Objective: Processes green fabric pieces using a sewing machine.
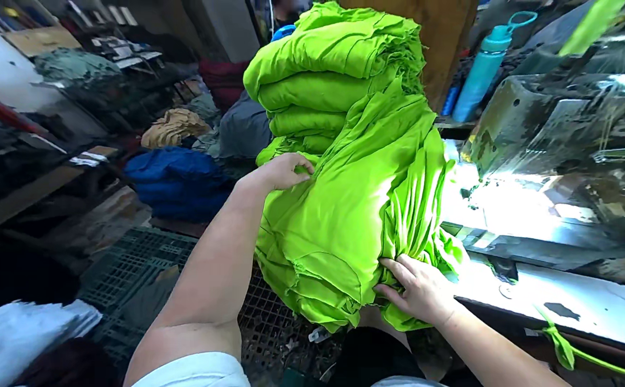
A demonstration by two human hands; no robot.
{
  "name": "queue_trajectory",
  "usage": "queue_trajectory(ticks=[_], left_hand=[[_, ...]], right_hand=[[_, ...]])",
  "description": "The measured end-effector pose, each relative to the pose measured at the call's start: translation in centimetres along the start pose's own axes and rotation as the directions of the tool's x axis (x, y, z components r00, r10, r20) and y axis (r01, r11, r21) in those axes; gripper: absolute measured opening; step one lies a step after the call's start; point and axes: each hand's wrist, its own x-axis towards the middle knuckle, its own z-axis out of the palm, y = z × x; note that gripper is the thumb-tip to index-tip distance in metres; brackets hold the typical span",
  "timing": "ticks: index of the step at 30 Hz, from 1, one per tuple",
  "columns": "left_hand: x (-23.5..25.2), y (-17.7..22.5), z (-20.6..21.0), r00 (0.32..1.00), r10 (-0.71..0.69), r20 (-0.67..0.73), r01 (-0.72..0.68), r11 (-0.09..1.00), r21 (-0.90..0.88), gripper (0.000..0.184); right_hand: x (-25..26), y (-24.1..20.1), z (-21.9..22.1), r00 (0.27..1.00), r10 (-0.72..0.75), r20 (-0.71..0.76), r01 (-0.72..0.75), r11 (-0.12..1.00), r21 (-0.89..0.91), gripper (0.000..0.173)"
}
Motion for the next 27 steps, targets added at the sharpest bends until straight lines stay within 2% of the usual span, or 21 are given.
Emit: queue_trajectory(ticks=[3,6,9,11,14,16,17,18,19,20,21,22,24,26,27], left_hand=[[0.3,1.2,0.7,0.997,-0.062,0.055,0.060,0.997,0.049,0.028],[1.0,1.0,0.8,0.991,-0.099,0.089,0.083,0.983,0.166,0.020],[0.1,1.6,-1.0,0.990,-0.111,0.088,0.093,0.978,0.188,0.020],[-1.3,3.6,-2.5,0.991,-0.105,0.085,0.090,0.983,0.161,0.019],[-3.5,10.7,-3.3,0.997,-0.023,0.072,0.020,0.999,0.049,0.012],[-5.6,17.6,-2.2,0.998,0.035,0.045,-0.031,0.995,-0.093,0.015],[-6.7,21.4,-1.2,0.998,0.062,0.020,-0.057,0.976,-0.209,0.015],[-7.7,24.5,0.0,0.996,0.092,-0.021,-0.094,0.928,-0.360,0.010],[-8.4,26.5,1.7,0.984,0.162,-0.077,-0.179,0.837,-0.517,0.006],[-8.8,28.0,3.6,0.966,0.232,-0.109,-0.245,0.703,-0.668,0.008],[-9.1,29.1,5.7,0.957,0.268,-0.109,-0.249,0.570,-0.783,0.010],[-9.1,29.8,7.8,0.957,0.276,-0.086,-0.208,0.452,-0.867,0.011],[-8.4,29.8,12.8,0.965,0.257,-0.048,-0.124,0.291,-0.949,0.011],[-7.9,29.3,18.0,0.988,0.155,-0.028,-0.060,0.205,-0.977,0.010],[-7.9,29.2,20.3,0.995,0.092,-0.030,-0.046,0.176,-0.983,0.011]], right_hand=[[0.0,0.0,-0.1,1.000,-0.001,0.002,0.001,1.000,-0.006,0.046],[0.0,0.0,-0.3,1.000,0.004,0.012,-0.004,1.000,0.003,0.044],[-0.2,-0.1,-0.3,1.000,0.000,0.013,0.000,1.000,0.012,0.043],[-0.2,-0.1,-0.4,1.000,-0.002,0.018,0.002,1.000,0.003,0.042],[-0.1,0.0,-0.8,0.998,0.015,0.069,-0.020,0.998,0.065,0.044],[0.7,0.2,-2.2,0.973,0.063,0.223,-0.117,0.964,0.239,0.045],[1.2,0.4,-3.5,0.945,0.094,0.312,-0.211,0.906,0.367,0.043],[1.5,0.6,-5.0,0.921,0.138,0.365,-0.321,0.800,0.507,0.039],[1.5,0.6,-6.4,0.908,0.208,0.363,-0.402,0.672,0.622,0.033],[0.9,0.8,-7.8,0.885,0.292,0.362,-0.465,0.576,0.673,0.027],[0.1,1.1,-9.1,0.843,0.381,0.380,-0.535,0.529,0.659,0.023],[-0.9,1.6,-10.6,0.778,0.470,0.417,-0.625,0.507,0.594,0.022],[-3.2,2.4,-13.7,0.597,0.637,0.488,-0.802,0.476,0.361,0.029],[-6.0,2.3,-16.2,0.443,0.749,0.493,-0.893,0.418,0.166,0.037],[-7.4,2.0,-16.9,0.416,0.789,0.452,-0.904,0.412,0.113,0.039]])
